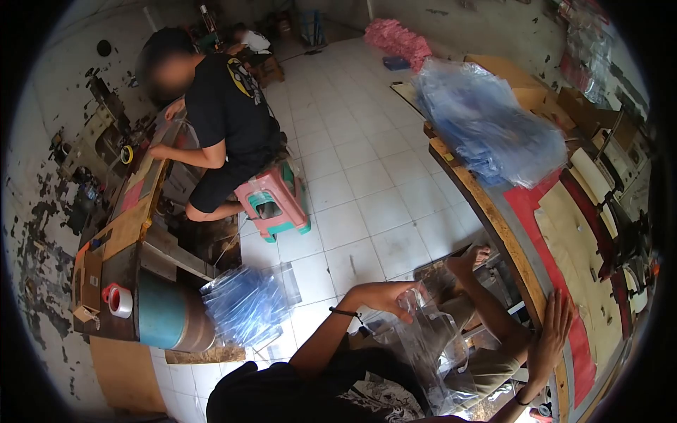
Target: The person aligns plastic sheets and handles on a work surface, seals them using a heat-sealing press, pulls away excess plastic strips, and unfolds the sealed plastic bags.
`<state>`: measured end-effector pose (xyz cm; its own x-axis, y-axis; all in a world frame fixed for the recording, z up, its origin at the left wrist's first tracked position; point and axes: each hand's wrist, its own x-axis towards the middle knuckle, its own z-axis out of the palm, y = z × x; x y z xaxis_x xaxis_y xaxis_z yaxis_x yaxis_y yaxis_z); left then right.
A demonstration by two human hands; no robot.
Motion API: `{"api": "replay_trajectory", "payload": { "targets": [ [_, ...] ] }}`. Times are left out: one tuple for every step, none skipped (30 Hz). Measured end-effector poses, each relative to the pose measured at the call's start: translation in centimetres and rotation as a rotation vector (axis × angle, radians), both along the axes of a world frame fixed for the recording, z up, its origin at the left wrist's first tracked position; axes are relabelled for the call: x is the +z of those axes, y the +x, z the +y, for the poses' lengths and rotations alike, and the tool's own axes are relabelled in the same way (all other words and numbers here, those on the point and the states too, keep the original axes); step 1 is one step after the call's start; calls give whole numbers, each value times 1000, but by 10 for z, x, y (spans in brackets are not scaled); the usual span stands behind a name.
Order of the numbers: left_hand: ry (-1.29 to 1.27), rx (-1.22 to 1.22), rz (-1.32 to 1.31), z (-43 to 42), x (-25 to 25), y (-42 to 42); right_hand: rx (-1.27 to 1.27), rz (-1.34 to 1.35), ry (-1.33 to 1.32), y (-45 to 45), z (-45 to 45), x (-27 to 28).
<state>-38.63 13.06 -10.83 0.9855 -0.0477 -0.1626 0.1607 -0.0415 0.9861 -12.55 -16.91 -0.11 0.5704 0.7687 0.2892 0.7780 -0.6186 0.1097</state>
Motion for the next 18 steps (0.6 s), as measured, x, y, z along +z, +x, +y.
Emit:
{"api": "replay_trajectory", "payload": {
  "targets": [
    [-12, -5, -1, -1, -1, 2, -2, -3, 0, 0, 0, 0],
    [-24, -10, -4, -1, 0, 4, -2, -7, 0, 1, 0, -1],
    [-37, -13, -6, -2, 0, 6, -2, -11, -1, 1, 0, -1],
    [-5, -12, 11, -2, 0, 7, -1, -14, 4, 1, 0, -2],
    [26, -10, 29, -2, 0, 8, 0, -16, 7, 1, 0, -2],
    [56, -8, 49, -3, 2, 9, 1, -17, 10, 1, 0, -2],
    [56, -18, 63, -3, 4, 10, 7, -24, 11, 1, 0, -3],
    [55, -29, 78, -4, 9, 12, 12, -30, 12, 2, -1, -3],
    [53, -42, 95, -7, 13, 13, 14, -34, 11, 1, -2, -4],
    [62, -52, 90, -11, 15, 15, 14, -28, 13, 1, -2, -3],
    [72, -62, 84, -13, 17, 17, 14, -24, 15, 0, -1, -2],
    [83, -70, 77, -15, 18, 18, 16, -22, 19, -1, -1, -1],
    [52, -81, 82, -17, 19, 19, 15, -21, 17, 0, -1, -2],
    [23, -92, 86, -19, 19, 19, 15, -22, 16, 2, -1, -3],
    [-5, -102, 87, -20, 19, 20, 15, -24, 17, 3, -1, -4],
    [4, -112, 100, -20, 19, 21, 17, -26, 24, 4, -1, -4],
    [14, -122, 113, -20, 19, 21, 18, -27, 31, 3, -1, -4],
    [23, -132, 127, -20, 20, 20, 20, -28, 38, 3, -1, -4]
  ]
}}
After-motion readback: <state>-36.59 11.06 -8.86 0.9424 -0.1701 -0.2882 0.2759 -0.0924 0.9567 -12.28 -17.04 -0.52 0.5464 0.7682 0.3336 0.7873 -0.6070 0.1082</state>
